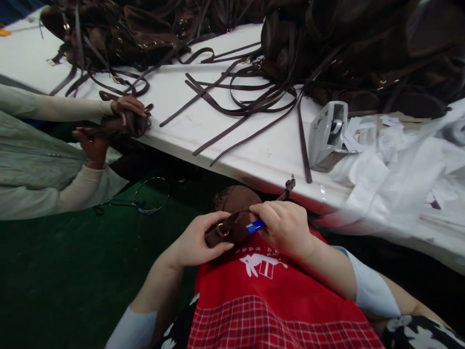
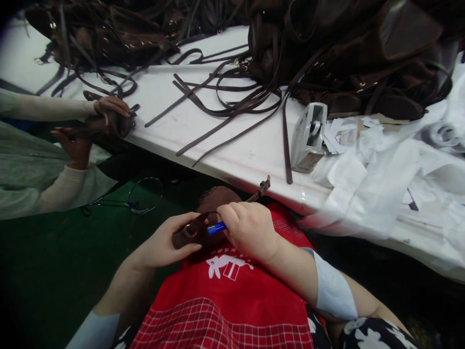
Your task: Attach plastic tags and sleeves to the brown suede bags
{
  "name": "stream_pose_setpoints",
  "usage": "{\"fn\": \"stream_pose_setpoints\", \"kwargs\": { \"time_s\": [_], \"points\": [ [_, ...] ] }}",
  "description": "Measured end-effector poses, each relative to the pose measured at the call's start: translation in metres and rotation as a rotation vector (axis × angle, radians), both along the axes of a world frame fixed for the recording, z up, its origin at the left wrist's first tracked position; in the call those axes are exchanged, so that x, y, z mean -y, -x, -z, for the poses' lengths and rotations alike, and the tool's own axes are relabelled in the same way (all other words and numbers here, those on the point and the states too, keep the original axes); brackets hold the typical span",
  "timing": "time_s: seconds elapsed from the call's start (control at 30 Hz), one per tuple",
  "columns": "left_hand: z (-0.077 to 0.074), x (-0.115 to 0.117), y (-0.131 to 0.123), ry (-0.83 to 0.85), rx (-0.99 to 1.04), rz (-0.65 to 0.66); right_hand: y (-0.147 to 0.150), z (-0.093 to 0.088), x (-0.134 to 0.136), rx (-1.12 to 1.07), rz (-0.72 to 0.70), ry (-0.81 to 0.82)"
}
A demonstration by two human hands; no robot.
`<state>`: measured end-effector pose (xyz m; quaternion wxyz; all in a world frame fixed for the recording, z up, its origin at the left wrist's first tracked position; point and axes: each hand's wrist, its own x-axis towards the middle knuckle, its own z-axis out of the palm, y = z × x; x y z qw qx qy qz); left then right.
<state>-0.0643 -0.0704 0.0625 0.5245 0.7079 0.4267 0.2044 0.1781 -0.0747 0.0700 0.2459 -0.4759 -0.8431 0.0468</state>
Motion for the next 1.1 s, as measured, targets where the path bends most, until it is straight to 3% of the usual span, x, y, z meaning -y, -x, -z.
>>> {"fn": "stream_pose_setpoints", "kwargs": {
  "time_s": [0.17,0.27,0.33,0.43,0.57,0.73,0.93,1.1],
  "points": [
    [-0.005,-0.002,-0.003,-0.014,0.054,0.111,-0.002,0.006,-0.001,-0.053,0.057,0.064],
    [-0.001,0.0,-0.003,0.035,0.09,0.08,-0.004,0.007,-0.005,-0.146,0.086,0.16],
    [0.002,0.004,-0.001,0.092,0.118,-0.033,-0.008,0.006,-0.012,-0.205,0.05,0.319],
    [0.004,0.009,-0.001,0.189,0.176,-0.175,-0.017,0.008,-0.026,-0.353,-0.132,0.702],
    [0.004,0.014,-0.005,0.289,0.277,-0.203,-0.021,0.019,-0.039,-0.678,-0.27,1.075],
    [0.001,0.014,-0.013,0.229,0.375,-0.183,-0.003,0.041,-0.033,-0.978,-0.219,1.301],
    [0.006,0.017,-0.024,0.383,0.467,-0.179,0.019,0.046,-0.021,-1.283,-0.237,1.402],
    [0.007,0.014,-0.027,0.318,0.299,-0.15,0.015,0.046,-0.022,-1.146,-0.087,1.16]
  ]
}}
